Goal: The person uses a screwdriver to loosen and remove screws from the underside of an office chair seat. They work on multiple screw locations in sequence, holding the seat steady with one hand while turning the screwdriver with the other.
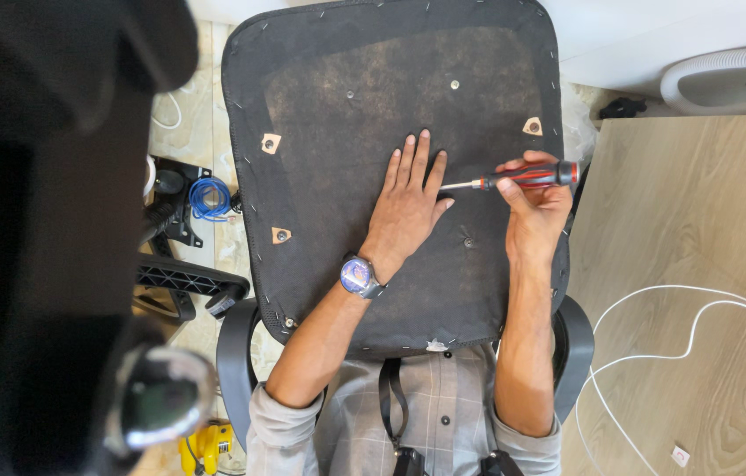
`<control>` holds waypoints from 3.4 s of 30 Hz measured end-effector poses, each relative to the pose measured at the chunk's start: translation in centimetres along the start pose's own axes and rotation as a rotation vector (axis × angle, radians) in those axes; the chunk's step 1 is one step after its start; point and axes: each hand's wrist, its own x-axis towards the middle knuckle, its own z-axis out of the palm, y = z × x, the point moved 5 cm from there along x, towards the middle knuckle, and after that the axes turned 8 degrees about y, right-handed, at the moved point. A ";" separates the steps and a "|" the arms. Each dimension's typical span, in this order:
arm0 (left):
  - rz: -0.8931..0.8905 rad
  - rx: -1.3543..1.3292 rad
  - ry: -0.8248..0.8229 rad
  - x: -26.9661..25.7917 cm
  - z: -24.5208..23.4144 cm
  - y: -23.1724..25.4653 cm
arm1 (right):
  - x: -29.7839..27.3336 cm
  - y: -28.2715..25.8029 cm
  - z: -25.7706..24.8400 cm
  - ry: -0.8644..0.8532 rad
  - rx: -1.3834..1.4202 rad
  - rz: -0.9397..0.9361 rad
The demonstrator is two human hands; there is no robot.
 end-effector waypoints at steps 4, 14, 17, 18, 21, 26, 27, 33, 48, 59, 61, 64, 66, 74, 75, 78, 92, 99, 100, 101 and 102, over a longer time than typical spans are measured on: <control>-0.006 -0.001 -0.014 0.0 0.2 -0.1 | -0.1 0.1 0.1 -0.017 0.095 0.093; -0.001 0.011 -0.012 -0.1 0.1 -0.1 | -0.1 0.0 0.0 -0.004 0.028 0.055; -0.009 0.014 -0.019 -0.1 0.1 0.0 | -0.2 0.2 0.0 -0.011 0.082 0.100; -0.013 0.013 -0.022 -0.2 0.1 -0.1 | -0.2 0.5 -0.1 -0.005 0.073 0.111; -0.015 0.002 -0.007 0.1 0.0 0.0 | 0.2 0.7 -0.6 0.030 -0.069 0.038; -0.014 0.037 0.015 -0.1 -0.6 0.6 | -0.1 0.0 -0.5 -0.014 0.039 0.056; -0.014 0.046 0.012 -0.2 -0.6 0.7 | -0.2 -0.1 -0.2 -0.038 0.121 0.086; -0.016 0.081 0.050 -0.6 -0.6 1.5 | 0.0 0.2 -0.6 -0.009 0.100 0.137; -0.046 0.139 0.049 -0.8 -0.6 2.9 | -0.2 0.9 -1.7 -0.113 0.196 0.150; -0.020 0.170 0.047 -1.1 -0.4 3.1 | 0.0 1.3 -2.5 -0.082 0.278 0.157; -0.019 0.173 0.043 -1.2 -0.2 3.1 | -0.1 0.7 -2.2 -0.068 0.242 0.119; -0.010 0.172 0.050 -1.2 0.0 3.0 | -0.4 -0.3 -1.9 -0.062 0.182 -0.012; 0.005 0.173 0.064 -1.2 -0.1 2.9 | -0.6 -0.8 -1.8 -0.096 0.133 -0.076; -0.052 0.109 0.043 -1.2 -0.4 2.6 | -0.2 0.4 -2.3 -0.088 0.175 0.069; -0.056 0.106 0.042 -1.2 -0.4 2.6 | -0.2 0.4 -2.3 -0.089 0.138 0.033; -0.040 0.119 0.053 -1.1 -0.5 2.7 | -0.2 0.6 -2.7 -0.016 0.022 0.036; -0.040 0.142 0.042 -1.2 -0.4 2.8 | 0.0 0.7 -1.7 -0.115 0.193 0.088; -0.032 0.138 0.055 -1.2 -0.4 2.6 | 0.2 0.1 -1.9 -0.065 -0.035 -0.023; -0.031 0.141 0.056 -1.2 -0.4 2.6 | 0.1 0.2 -1.8 -0.086 0.051 0.030; -0.030 0.144 0.058 -1.2 -0.4 2.7 | 0.1 0.2 -1.8 -0.106 0.136 0.083; -0.029 0.146 0.060 -1.3 -0.4 2.7 | 0.0 0.2 -1.7 -0.125 0.221 0.137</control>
